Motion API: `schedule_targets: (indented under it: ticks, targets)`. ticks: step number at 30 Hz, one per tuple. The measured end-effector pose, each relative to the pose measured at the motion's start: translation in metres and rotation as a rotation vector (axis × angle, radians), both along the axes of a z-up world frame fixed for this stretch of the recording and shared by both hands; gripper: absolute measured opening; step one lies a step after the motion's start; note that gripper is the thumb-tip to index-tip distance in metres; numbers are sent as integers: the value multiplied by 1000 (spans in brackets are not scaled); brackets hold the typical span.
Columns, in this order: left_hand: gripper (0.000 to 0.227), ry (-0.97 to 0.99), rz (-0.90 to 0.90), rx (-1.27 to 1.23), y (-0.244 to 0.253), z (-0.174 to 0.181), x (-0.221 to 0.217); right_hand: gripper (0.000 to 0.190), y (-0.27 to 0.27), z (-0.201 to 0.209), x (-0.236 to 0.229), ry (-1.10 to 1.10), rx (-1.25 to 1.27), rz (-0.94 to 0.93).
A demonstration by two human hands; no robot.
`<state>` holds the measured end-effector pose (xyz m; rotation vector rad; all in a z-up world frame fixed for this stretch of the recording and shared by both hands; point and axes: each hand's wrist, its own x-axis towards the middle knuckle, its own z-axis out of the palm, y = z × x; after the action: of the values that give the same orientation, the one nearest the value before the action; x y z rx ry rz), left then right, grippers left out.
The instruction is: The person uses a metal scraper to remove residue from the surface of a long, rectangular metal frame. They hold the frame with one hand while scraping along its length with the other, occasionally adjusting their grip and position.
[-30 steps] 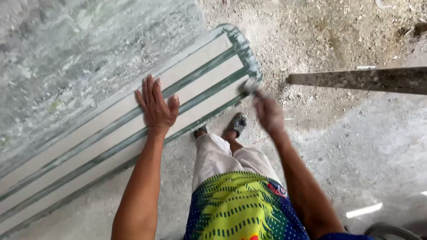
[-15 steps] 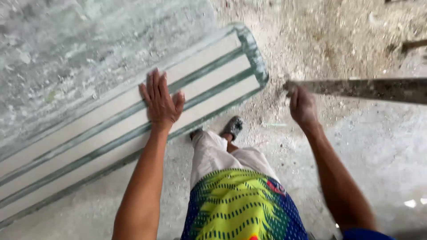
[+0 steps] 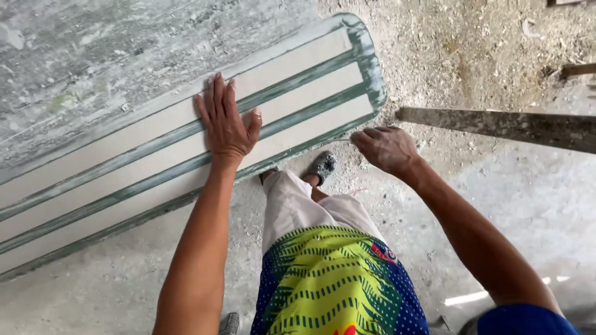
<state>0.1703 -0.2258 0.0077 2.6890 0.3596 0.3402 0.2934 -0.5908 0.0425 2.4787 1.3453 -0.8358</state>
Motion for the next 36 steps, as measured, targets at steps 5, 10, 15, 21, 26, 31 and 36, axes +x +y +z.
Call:
schedule_targets:
  ticks: [5,10,15,21,26,31,36]
  targets:
    - [71,5,-8,16,-1,0,0,35,13,19,7,110,-252,-75]
    - [71,-1,-3,33,3,2,7,32,12,-1,5,14,-163,12]
    - [72,40,-8,9,-1,-2,-2,31,1,18,-10,70,-397,-94]
    - [70,21,-18,50,1,-4,1,33,11,-37,-86,73,205,-362]
    - [71,13,-16,38,-2,2,-3,19,50,-62,-165,257,724,-678]
    - [72,-2,-26,25,-2,-4,-1,40,86,-86,-161,274,584,-523]
    - [71,-3,-16,60,-1,-4,-6,16,2,-136,-117,-71,843,-1042]
